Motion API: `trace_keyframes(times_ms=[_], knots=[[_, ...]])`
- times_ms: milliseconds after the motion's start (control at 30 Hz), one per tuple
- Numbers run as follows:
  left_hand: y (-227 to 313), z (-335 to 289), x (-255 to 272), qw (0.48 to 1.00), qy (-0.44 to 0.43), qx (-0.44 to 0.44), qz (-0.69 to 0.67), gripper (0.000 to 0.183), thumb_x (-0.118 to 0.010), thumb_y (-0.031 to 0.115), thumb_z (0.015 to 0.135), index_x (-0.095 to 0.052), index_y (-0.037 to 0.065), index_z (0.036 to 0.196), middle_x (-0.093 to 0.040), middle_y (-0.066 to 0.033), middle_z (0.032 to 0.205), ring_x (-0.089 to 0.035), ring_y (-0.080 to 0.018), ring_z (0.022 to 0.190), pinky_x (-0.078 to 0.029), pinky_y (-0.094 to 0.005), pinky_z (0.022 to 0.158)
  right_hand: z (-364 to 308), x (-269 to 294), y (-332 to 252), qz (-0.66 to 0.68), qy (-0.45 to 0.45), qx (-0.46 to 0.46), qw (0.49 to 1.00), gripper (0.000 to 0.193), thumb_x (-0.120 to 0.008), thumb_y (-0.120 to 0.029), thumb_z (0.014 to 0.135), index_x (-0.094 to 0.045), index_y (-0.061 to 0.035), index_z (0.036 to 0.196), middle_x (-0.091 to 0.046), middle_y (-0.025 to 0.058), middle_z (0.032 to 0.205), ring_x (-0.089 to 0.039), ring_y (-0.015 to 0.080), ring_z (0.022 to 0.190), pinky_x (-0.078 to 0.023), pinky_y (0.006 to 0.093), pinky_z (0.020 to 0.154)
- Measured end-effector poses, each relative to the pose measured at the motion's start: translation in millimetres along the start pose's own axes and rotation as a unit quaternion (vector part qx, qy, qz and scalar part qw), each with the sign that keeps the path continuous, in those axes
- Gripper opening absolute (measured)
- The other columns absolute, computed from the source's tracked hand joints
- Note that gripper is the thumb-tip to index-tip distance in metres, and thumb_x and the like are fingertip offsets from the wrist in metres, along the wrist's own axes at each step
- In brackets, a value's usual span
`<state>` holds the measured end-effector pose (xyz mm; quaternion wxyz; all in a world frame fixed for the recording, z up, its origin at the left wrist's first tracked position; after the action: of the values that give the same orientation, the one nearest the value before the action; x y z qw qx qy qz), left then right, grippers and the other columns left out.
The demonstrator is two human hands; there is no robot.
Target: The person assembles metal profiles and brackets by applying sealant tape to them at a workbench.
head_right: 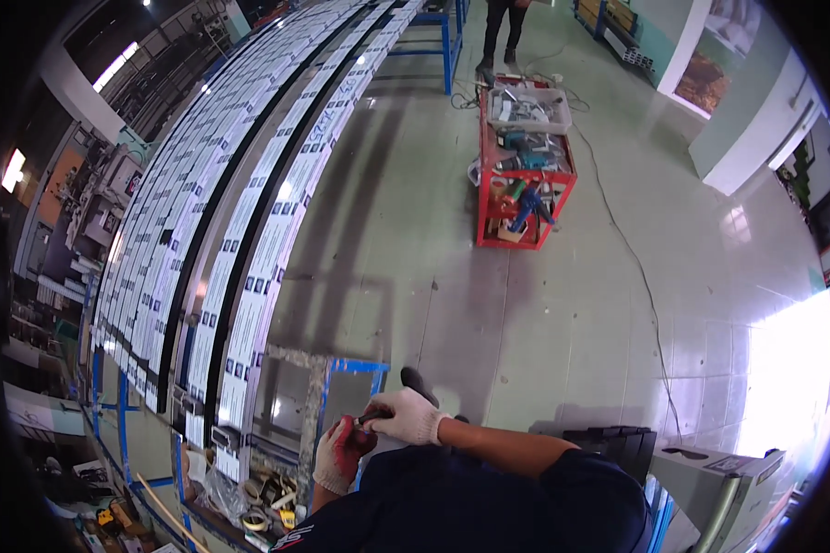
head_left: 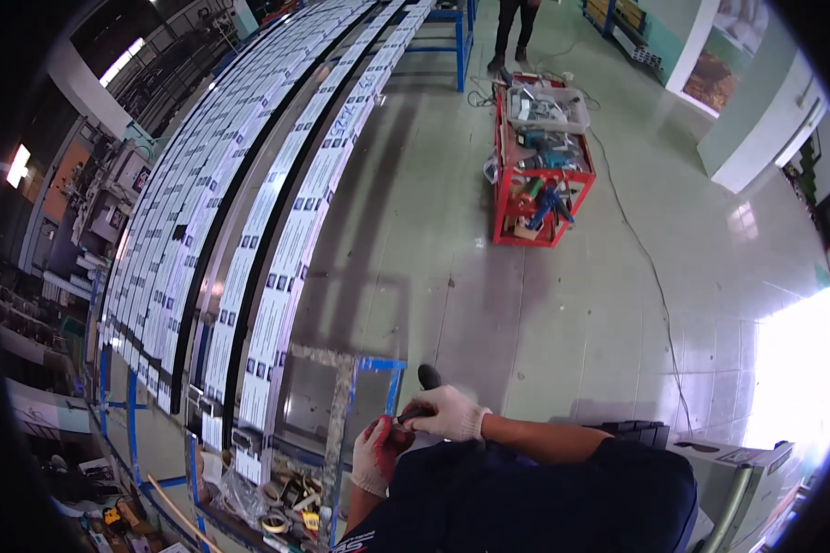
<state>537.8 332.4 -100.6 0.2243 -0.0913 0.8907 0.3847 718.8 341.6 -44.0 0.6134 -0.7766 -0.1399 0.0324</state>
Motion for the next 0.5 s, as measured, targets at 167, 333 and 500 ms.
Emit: trace_keyframes(times_ms=[167, 333, 500], knots=[[21.6, 122.7, -12.5, 0.997, 0.005, 0.071, -0.028, 0.024, -0.062, 0.023, 0.109, -0.069, 0.0, 0.11, -0.072, -0.0091, 0.089, -0.072, -0.0221, 0.079, -0.061, -0.0389, 0.079, 78.9, 62.2, -1.0, -0.042, 0.055, -0.017, 0.997, 0.032, -0.082, -0.026, 0.091, -0.077, -0.006, 0.116, -0.077, 0.0167, 0.092, -0.074, 0.0226, 0.082, -0.057, 0.0357, 0.079], [104.5, 233.8, -91.2, 0.988, -0.127, 0.085, -0.034, 0.028, -0.059, 0.025, 0.111, -0.068, -0.001, 0.115, -0.072, -0.009, 0.094, -0.072, -0.0219, 0.082, -0.061, -0.0381, 0.083, 173.3, 151.6, -14.1, 0.054, 0.121, -0.097, 0.986, 0.032, -0.079, -0.025, 0.095, -0.075, 0.0015, 0.112, -0.078, 0.0111, 0.088, -0.069, 0.0113, 0.077, -0.057, 0.0317, 0.072], [197.2, 323.1, -161.1, 0.964, -0.223, 0.079, 0.118, 0.042, -0.054, 0.031, 0.113, -0.066, -0.005, 0.131, -0.075, -0.016, 0.113, -0.075, -0.0259, 0.098, -0.059, -0.0371, 0.09, 264.4, 237.2, -57.4, 0.097, 0.166, -0.081, 0.978, 0.029, -0.077, -0.022, 0.097, -0.075, 0.0031, 0.111, -0.078, 0.0102, 0.088, -0.069, 0.0102, 0.075, -0.057, 0.0302, 0.067]])
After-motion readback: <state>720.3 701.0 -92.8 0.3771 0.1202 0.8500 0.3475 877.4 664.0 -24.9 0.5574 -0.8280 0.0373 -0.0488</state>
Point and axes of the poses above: each hand's wrist, its own z-axis towards the middle knuckle, its own x-axis out of the back of the hand, y = z × x, the point moved 9 cm from there along z, towards the middle knuckle
